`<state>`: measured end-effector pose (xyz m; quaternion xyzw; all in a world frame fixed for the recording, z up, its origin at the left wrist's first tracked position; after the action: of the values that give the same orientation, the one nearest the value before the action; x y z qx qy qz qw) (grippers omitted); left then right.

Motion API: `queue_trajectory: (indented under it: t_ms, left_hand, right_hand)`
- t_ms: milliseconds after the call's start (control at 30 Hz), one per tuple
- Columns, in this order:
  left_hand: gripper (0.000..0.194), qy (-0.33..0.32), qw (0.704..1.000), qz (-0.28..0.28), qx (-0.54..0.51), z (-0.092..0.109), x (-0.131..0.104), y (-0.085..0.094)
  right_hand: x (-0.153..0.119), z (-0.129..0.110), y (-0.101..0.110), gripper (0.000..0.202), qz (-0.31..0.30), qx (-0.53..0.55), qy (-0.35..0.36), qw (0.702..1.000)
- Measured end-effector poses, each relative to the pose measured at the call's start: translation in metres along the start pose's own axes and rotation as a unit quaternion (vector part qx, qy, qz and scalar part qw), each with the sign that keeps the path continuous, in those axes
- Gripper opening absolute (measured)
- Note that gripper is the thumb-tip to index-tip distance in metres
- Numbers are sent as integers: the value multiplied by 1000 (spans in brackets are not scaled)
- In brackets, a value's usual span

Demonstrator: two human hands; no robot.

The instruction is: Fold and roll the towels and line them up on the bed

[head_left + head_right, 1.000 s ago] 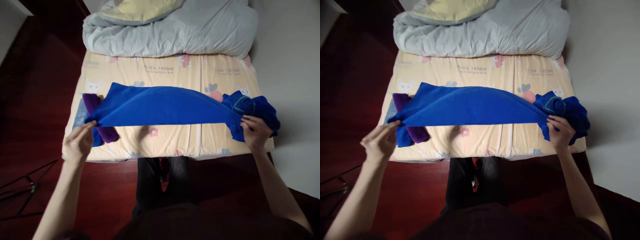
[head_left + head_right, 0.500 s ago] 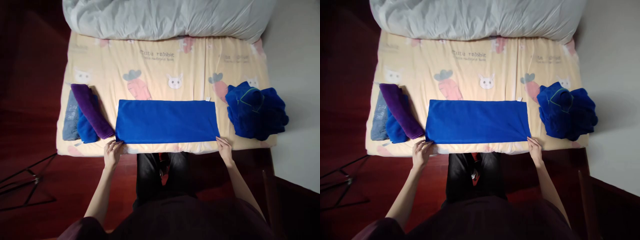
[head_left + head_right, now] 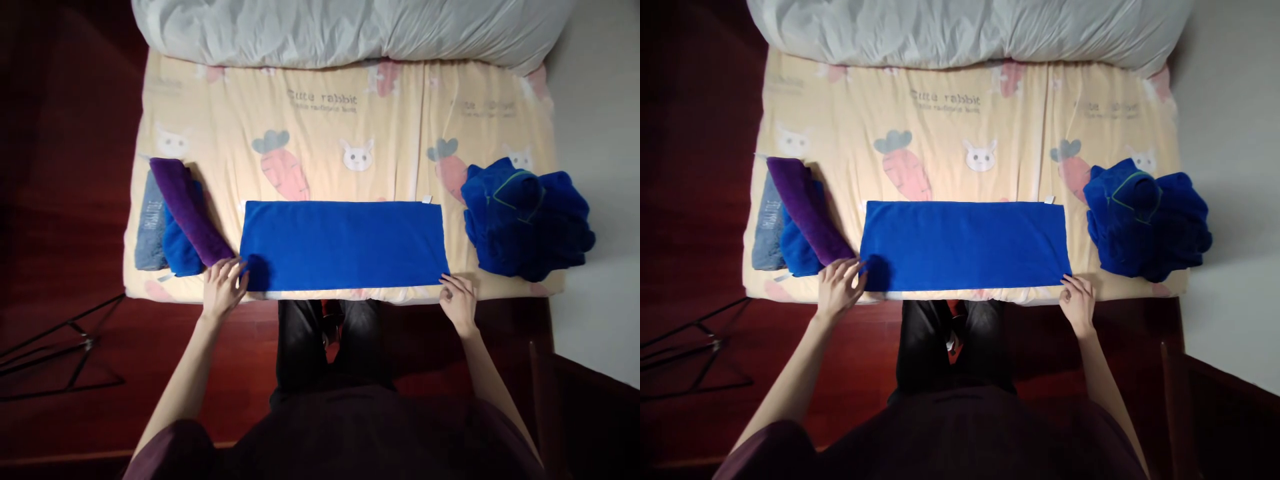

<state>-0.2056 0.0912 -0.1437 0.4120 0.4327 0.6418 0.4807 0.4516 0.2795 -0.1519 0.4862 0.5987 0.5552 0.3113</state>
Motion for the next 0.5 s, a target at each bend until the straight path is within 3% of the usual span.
queue_trajectory:
  t_ms: [133, 267, 333, 400, 500]
  left_hand:
    - [45, -30, 998, -48, -6, -30, 33, -2]
    - [44, -28, 998, -47, 5, -75, 17, 0]
    - [42, -20, 999, -37, 11, -85, 4, 5]
    - [42, -19, 999, -28, 11, -77, -3, 10]
    - [48, -19, 1000, 7, -2, -27, 7, 8]
  right_hand:
    - [10, -39, 9, 39, 1, 15, 1, 1000]
    - [23, -97, 1, 40, -35, 77, 27, 996]
    - [32, -133, -10, 42, -60, 116, 38, 991]
    - [42, -176, -26, 44, -93, 160, 61, 981]
    - [61, -249, -52, 49, -133, 205, 110, 964]
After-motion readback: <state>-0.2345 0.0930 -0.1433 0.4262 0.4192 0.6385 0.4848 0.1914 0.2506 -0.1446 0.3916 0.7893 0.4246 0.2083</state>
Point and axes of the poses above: each hand's wrist, its own x-axis towards the middle knuckle, its own y-axis out of the back of the hand, z = x × y, the point moved 1 cm from there along x, towards the middle knuckle, and after that the axes turned 1 degree about -x, right-handed, at the moved point
